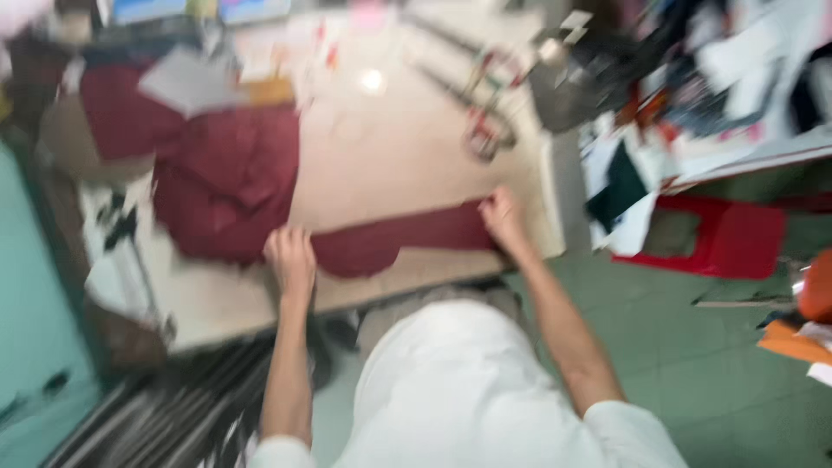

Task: The person places a cardboard pattern on a maroon fabric, then uses shears to cut the fabric along the pattern edges. After cutting, the person removes the pattern and folds the cut fabric piece.

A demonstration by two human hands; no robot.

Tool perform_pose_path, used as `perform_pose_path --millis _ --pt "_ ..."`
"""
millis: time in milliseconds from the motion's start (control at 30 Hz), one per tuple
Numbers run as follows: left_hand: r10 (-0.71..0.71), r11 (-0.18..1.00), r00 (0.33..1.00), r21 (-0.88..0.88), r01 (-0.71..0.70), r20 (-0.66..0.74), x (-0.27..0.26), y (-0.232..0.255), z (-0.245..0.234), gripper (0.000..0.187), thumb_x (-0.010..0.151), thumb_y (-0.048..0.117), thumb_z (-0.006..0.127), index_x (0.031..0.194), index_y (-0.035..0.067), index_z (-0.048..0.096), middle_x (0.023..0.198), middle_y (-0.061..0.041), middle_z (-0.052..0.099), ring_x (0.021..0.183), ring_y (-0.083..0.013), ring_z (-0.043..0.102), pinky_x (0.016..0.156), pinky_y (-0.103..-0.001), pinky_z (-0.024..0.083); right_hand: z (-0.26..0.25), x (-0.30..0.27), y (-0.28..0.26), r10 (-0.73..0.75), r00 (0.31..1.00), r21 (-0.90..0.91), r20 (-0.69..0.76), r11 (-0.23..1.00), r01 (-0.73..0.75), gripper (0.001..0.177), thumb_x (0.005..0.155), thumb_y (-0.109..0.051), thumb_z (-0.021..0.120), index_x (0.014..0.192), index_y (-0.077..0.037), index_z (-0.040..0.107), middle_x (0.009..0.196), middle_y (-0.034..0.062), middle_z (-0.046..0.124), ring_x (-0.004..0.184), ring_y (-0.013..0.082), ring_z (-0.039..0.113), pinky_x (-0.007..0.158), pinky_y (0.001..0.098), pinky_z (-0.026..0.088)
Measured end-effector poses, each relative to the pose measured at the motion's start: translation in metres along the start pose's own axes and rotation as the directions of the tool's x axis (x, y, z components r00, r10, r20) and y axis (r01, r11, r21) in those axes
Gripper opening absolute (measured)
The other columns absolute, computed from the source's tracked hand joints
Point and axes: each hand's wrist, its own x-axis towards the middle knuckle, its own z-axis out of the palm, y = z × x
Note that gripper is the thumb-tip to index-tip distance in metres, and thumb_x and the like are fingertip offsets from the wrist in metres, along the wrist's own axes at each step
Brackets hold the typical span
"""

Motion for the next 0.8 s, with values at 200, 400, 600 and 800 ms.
perform_pose_path --millis 200,400,600,800 --pt "0.210 0.919 0.951 0.379 -0.113 -0.225 -0.031 0.011 0.017 0.026 0.103 0.033 0.058 0.122 0.016 0.064 0.130 -0.007 0.059 0.127 -0.0255 0.051 0.104 -0.044 0.043 -0.034 0.019 -0.018 -0.026 0.995 -0.106 0.092 0.994 0.036 0.028 0.095 -0.024 0.066 0.108 0.001 0.062 0.102 0.0231 0.069 0.103 0.0399 0.068 0.085 0.0503 0.055" --pt "0.181 0.968 0.777 0.249 -0.032 -0.603 -0.068 0.056 0.028 0.019 0.099 0.007 0.068 0.114 -0.005 0.071 0.134 -0.026 0.060 0.122 -0.0415 0.054 0.106 -0.051 0.048 -0.142 0.104 -0.039 -0.355 0.876 -0.005 -0.327 0.928 0.373 0.012 0.098 -0.009 0.055 0.093 -0.005 0.064 0.084 0.0103 0.064 0.076 0.0236 0.059 0.068 0.0373 0.047" --pt "-0.163 0.982 0.886 0.015 0.188 -0.434 -0.122 0.138 0.094 0.029 0.105 0.014 0.053 0.127 0.000 0.066 0.137 -0.014 0.064 0.127 -0.0266 0.053 0.116 -0.042 0.041 -0.250 0.208 -0.074 -0.530 0.636 -0.080 -0.560 0.799 0.596 0.023 0.101 -0.001 0.049 0.080 -0.002 0.059 0.078 0.0086 0.058 0.071 0.0186 0.052 0.057 0.0269 0.041" --pt "-0.078 0.996 0.940 -0.076 0.056 -0.332 -0.176 0.176 0.178 0.019 0.099 0.011 0.057 0.113 0.007 0.070 0.128 -0.010 0.067 0.119 -0.0268 0.061 0.106 -0.039 0.043 -0.239 0.317 -0.036 -0.624 0.683 -0.457 -0.381 0.769 0.447 0.016 0.102 -0.016 0.057 0.089 -0.007 0.056 0.084 0.0155 0.060 0.074 0.0333 0.060 0.062 0.0445 0.047"
